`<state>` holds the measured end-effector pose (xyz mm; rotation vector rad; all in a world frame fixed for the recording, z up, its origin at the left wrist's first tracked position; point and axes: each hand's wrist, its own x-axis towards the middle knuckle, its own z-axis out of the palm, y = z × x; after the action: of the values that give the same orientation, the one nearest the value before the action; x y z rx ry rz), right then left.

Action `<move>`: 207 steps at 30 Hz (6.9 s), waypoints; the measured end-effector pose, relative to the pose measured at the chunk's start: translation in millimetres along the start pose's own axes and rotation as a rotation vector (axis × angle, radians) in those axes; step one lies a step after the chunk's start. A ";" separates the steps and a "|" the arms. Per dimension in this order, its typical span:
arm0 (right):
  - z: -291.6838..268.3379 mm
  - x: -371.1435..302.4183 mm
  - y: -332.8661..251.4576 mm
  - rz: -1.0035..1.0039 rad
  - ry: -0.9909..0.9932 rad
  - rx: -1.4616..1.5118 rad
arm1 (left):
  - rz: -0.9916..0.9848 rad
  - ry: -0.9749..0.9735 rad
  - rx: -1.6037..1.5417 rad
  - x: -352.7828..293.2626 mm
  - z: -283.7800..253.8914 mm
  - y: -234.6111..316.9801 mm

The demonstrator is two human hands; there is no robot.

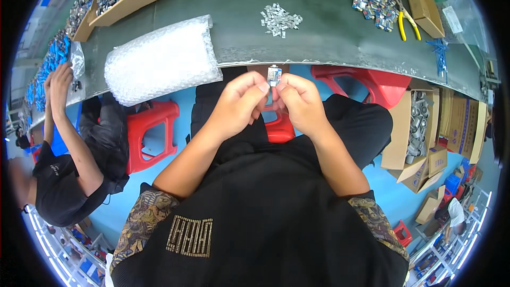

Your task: Assembling small electronic components by hand at a manual workstation.

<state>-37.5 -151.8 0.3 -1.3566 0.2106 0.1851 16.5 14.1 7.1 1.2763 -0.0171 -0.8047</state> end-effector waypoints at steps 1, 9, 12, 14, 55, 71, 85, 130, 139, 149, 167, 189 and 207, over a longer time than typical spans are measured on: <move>0.3 0.9 0.1 0.004 -0.002 0.000 | 0.018 -0.082 0.072 0.8 -2.1 -1.5; 1.3 4.9 6.1 -0.019 -0.015 -0.091 | 0.086 -0.140 0.129 4.4 -6.3 -7.4; 2.4 7.4 5.1 -0.004 -0.026 -0.120 | 0.091 -0.157 0.125 4.7 -9.6 -4.7; 3.7 8.8 5.4 -0.009 -0.030 -0.122 | 0.099 -0.155 0.098 5.5 -11.1 -5.8; 14.1 23.8 -4.7 -0.011 -0.030 0.167 | -0.081 -0.113 -0.232 15.1 -4.7 1.1; 35.1 56.7 -113.1 -0.478 0.086 -0.420 | -0.060 -0.292 0.371 -34.5 -75.1 -27.0; 108.2 13.8 -66.9 -0.631 -0.750 -0.677 | -0.033 -0.171 0.952 -201.9 -87.3 -3.4; 60.6 -45.5 -9.3 -0.254 -1.007 -0.430 | 0.208 -0.355 1.096 -191.5 -84.3 -54.0; -5.9 -1.4 -68.0 -0.491 0.066 -0.342 | 0.352 -0.468 0.949 -176.7 -116.3 -95.1; -99.9 97.3 -107.3 -0.913 0.861 -1.209 | 0.415 -1.073 0.848 -107.1 -99.1 -58.5; -92.6 96.6 -95.9 -0.754 0.660 -1.285 | 0.455 -1.056 1.066 -104.8 -110.1 -80.1; -96.4 97.9 -93.9 -0.848 0.373 -0.742 | 0.389 -0.522 1.001 -108.0 -77.1 -67.0; -30.9 -32.2 -44.5 -0.557 0.082 -0.630 | 0.011 0.002 -0.156 -9.3 26.9 -24.7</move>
<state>-58.7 -191.5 44.5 -1.9943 -0.1819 -0.2993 -15.0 -5.0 -1.2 1.1290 0.0393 -0.7802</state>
